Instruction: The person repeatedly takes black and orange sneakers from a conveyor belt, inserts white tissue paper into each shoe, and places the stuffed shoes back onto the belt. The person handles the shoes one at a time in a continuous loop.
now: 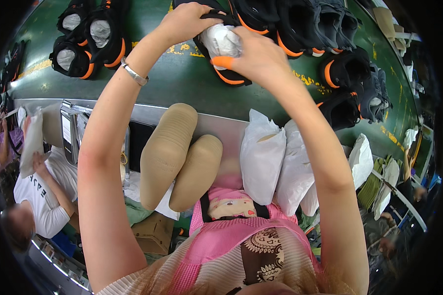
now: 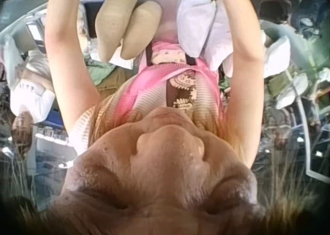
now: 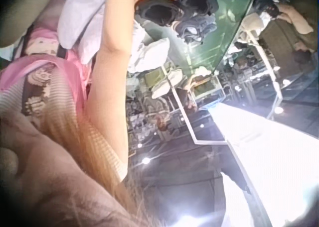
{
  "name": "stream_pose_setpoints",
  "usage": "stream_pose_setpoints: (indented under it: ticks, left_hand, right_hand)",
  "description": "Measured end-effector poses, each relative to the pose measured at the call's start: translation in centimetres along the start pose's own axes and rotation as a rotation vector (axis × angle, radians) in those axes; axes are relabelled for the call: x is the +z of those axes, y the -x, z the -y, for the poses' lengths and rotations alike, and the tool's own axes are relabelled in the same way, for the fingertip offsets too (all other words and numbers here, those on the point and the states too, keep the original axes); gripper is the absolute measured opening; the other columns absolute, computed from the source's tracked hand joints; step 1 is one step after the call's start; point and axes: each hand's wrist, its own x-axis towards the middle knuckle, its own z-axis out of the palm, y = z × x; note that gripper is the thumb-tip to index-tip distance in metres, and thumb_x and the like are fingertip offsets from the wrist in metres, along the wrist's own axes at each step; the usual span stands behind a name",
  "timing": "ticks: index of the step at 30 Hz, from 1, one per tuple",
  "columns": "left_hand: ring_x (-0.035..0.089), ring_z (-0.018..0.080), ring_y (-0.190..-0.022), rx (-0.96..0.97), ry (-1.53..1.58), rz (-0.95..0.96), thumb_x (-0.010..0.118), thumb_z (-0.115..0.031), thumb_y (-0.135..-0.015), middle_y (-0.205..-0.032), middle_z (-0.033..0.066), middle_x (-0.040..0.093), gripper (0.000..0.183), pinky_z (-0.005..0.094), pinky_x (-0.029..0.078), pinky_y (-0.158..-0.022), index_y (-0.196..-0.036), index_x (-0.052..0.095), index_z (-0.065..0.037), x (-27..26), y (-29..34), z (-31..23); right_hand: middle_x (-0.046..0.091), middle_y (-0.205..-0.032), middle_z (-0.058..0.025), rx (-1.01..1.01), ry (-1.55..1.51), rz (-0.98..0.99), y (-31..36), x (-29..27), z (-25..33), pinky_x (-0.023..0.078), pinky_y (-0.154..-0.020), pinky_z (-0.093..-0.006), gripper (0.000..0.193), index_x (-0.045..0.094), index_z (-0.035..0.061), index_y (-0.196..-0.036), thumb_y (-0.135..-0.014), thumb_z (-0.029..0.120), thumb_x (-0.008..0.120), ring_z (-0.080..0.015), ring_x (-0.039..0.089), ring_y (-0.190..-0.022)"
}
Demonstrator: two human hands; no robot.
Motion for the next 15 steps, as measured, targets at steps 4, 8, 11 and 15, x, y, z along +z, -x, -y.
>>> stream_pose_setpoints:
  ticks: [4,8,11,15]
  left_hand:
    - [0.058,0.0209,-0.073,0.011,0.030,0.015,0.064,-0.020,-0.089,-0.088,0.0142,0.069,0.029,0.0289,0.049,-0.073,-0.114,0.069,-0.007,0.2,-0.1,-0.8]
    - [0.056,0.0210,-0.071,0.015,0.006,-0.006,0.065,-0.019,-0.089,-0.087,0.0142,0.068,0.028,0.0281,0.048,-0.072,-0.113,0.069,-0.007,0.4,-0.3,-1.3]
    - [0.055,0.0219,-0.069,-0.111,-0.069,-0.012,0.065,-0.018,-0.089,-0.085,0.0149,0.068,0.027,0.0286,0.049,-0.070,-0.112,0.069,-0.006,0.4,0.1,-2.1]
    - [0.063,0.0313,-0.084,0.142,-0.203,-0.185,0.068,-0.020,-0.085,-0.096,0.0134,0.067,0.030,0.0342,0.050,-0.073,-0.113,0.068,-0.009,2.2,-0.7,-1.4]
  right_hand:
    - [0.060,-0.122,-0.0228,-0.269,-0.095,-0.188,-0.9,0.4,-4.6,0.047,-0.096,-0.0411,0.090,0.042,-0.0019,-0.139,-0.067,0.034,0.082,-0.0339,0.055,-0.119]
    - [0.061,-0.116,-0.0245,-0.087,-0.297,0.145,-3.2,0.2,-3.5,0.050,-0.089,-0.0410,0.087,0.040,-0.0047,-0.138,-0.069,0.029,0.081,-0.0361,0.062,-0.106]
    - [0.063,-0.115,-0.0209,-0.188,-0.118,-0.013,-4.8,2.3,-4.6,0.051,-0.088,-0.0397,0.082,0.046,0.0067,-0.136,-0.068,0.036,0.083,-0.0354,0.062,-0.106]
    - [0.067,-0.094,-0.0192,-0.226,-0.146,-0.329,-6.5,5.8,-5.4,0.053,-0.070,-0.0457,0.055,0.050,0.0021,-0.107,-0.070,0.027,0.082,-0.0394,0.066,-0.086]
